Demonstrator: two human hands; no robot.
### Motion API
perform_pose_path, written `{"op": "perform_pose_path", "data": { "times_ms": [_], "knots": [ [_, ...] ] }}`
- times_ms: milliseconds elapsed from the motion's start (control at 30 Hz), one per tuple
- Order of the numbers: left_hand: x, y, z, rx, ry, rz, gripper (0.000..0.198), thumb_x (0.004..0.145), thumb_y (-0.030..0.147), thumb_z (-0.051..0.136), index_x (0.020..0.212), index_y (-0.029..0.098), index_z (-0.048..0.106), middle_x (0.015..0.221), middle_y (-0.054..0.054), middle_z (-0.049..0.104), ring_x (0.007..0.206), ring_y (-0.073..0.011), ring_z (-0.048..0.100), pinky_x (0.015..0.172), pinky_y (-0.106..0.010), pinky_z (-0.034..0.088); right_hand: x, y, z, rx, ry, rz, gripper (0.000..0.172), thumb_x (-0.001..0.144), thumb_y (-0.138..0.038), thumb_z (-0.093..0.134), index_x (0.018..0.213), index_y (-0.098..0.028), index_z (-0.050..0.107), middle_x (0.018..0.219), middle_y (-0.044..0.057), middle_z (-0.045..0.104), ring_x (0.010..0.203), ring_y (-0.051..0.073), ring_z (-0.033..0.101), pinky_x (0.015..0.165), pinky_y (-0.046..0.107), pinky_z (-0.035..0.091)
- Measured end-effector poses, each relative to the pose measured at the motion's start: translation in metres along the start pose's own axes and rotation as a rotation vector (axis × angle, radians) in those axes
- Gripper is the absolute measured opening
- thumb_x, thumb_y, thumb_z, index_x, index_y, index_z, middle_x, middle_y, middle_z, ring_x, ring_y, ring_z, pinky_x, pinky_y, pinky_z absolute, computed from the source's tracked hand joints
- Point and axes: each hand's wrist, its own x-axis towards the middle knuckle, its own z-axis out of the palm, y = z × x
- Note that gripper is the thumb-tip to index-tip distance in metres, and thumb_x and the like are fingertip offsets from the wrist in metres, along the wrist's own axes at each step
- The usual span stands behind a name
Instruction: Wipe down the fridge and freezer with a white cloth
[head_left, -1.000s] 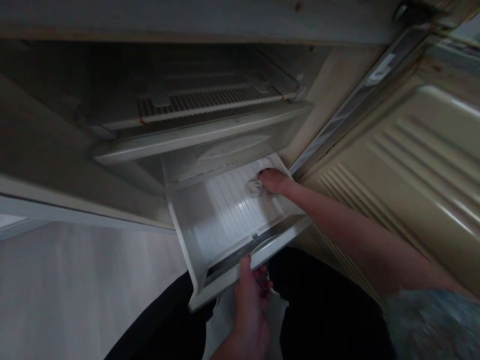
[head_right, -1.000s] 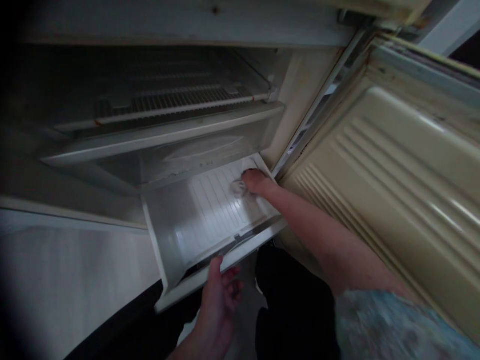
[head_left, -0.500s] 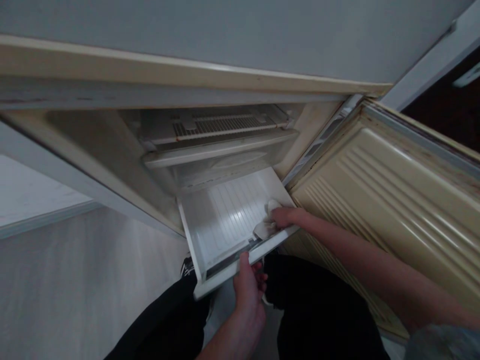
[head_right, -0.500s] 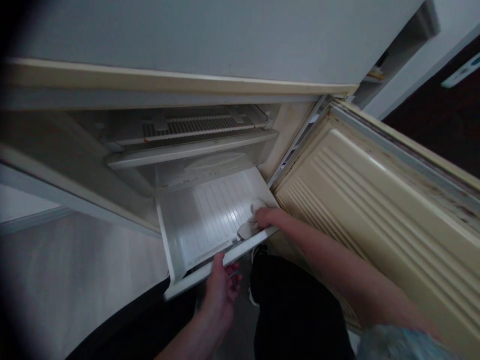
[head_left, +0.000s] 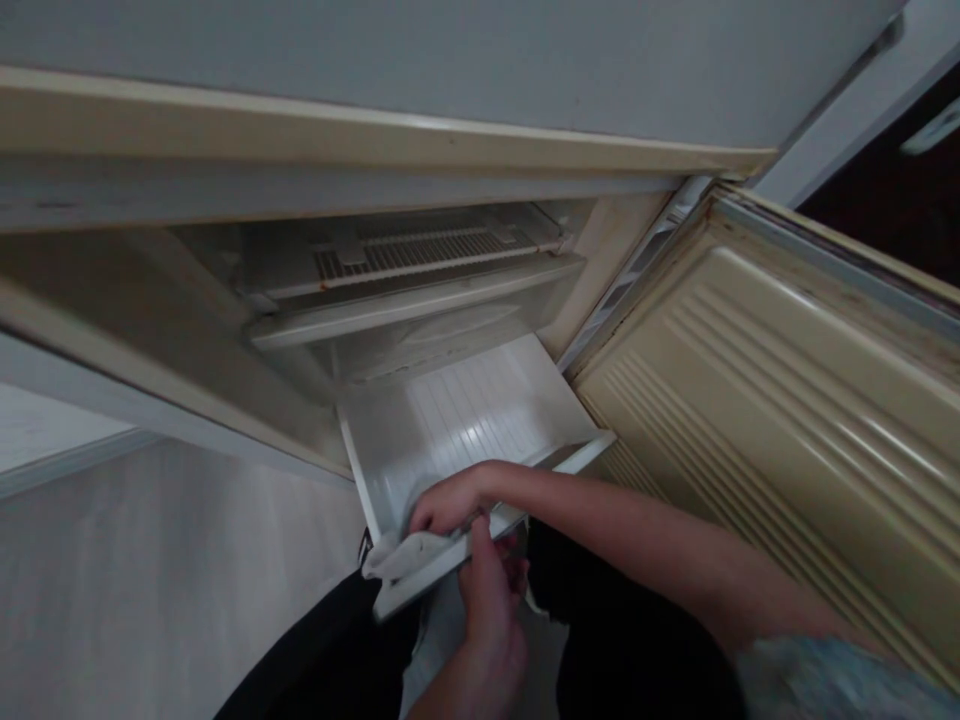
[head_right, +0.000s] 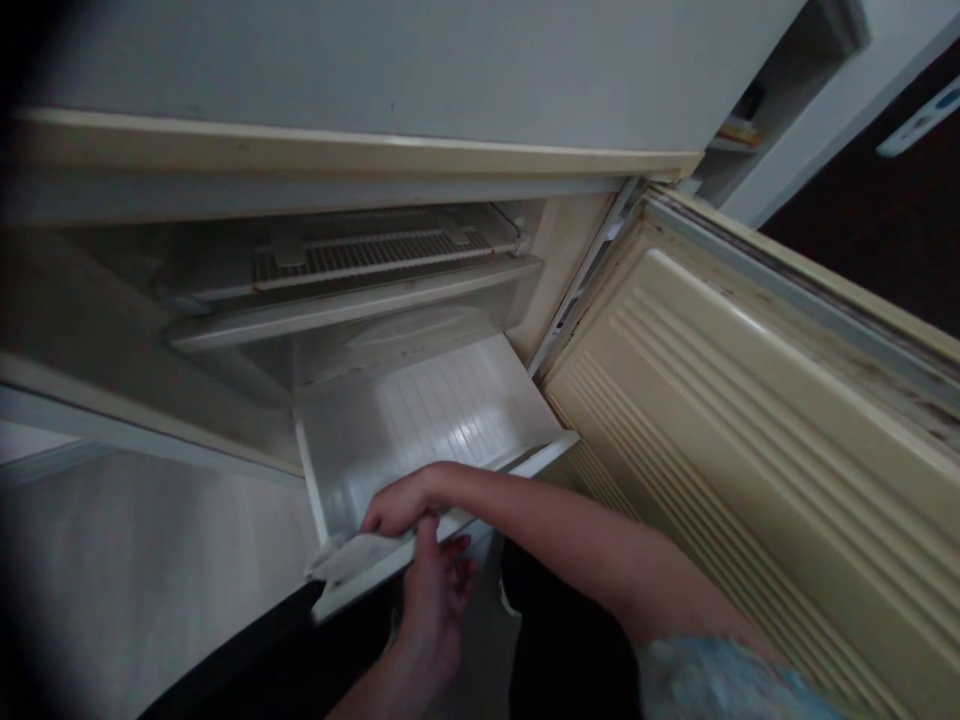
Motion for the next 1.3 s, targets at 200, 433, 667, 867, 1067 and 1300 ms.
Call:
{"op": "perform_pose_path", "data": {
  "times_ms": [200,433,667,867,1067,1300],
  "knots": [
    [0.002,0.003,-0.002,-0.011,-0.008,-0.04,0.028,0.089,0.051,0.065,0.091,0.023,0.065,0.076,-0.002,0.066,0.055,-0.0147,0.057,0.051,-0.026,0.041,-0.014,0.008,-0.007,0.06,-0.069,-0.013,0.025,0.082,0.003,0.054,0.087,-0.01,0.075,0.066,-0.005,0.059,0.068,0.011,0.056,0.066,0.022,0.043],
    [-0.002,0.007,0.0,0.035,0.007,-0.064,0.039,0.091,0.051,0.061,0.104,0.015,0.065,0.08,-0.005,0.067,0.053,-0.0129,0.055,0.05,-0.025,0.04,-0.124,0.038,-0.024,-0.445,0.061,0.521,0.031,0.09,-0.018,0.06,0.111,-0.005,0.077,0.103,0.016,0.075,0.092,0.025,0.069,0.076,0.03,0.047],
    [-0.002,0.008,0.005,0.071,0.049,-0.07,0.04,0.091,0.051,0.058,0.101,0.013,0.064,0.078,-0.004,0.065,0.05,-0.0128,0.054,0.046,-0.024,0.037,-0.171,0.055,-0.014,-0.739,0.173,0.829,0.03,0.092,-0.012,0.056,0.114,-0.008,0.076,0.112,0.025,0.073,0.102,0.033,0.071,0.079,0.04,0.052],
    [0.001,0.005,0.003,0.086,0.041,-0.088,0.042,0.089,0.053,0.059,0.1,0.013,0.064,0.075,-0.005,0.065,0.049,-0.0129,0.053,0.047,-0.024,0.037,-0.151,0.068,-0.037,-0.977,0.302,0.764,0.025,0.094,-0.01,0.054,0.098,-0.009,0.078,0.103,0.019,0.075,0.108,0.033,0.067,0.092,0.045,0.046],
    [0.009,-0.002,0.002,0.049,0.056,-0.071,0.043,0.088,0.055,0.061,0.097,0.013,0.064,0.077,-0.005,0.066,0.049,-0.0125,0.053,0.045,-0.024,0.035,-0.154,0.08,-0.085,-1.145,0.749,0.61,0.028,0.097,-0.009,0.047,0.103,-0.009,0.074,0.108,0.02,0.069,0.118,0.033,0.055,0.096,0.042,0.044],
    [-0.014,0.017,0.014,-0.085,0.069,-0.126,0.027,0.095,0.041,0.058,0.096,0.014,0.063,0.075,-0.004,0.065,0.052,-0.0109,0.053,0.048,-0.022,0.04,-0.155,-0.004,-0.008,-0.445,1.545,0.387,0.03,0.091,-0.004,0.048,0.112,-0.015,0.066,0.109,0.012,0.067,0.107,0.024,0.059,0.095,0.035,0.047]
  ]
}}
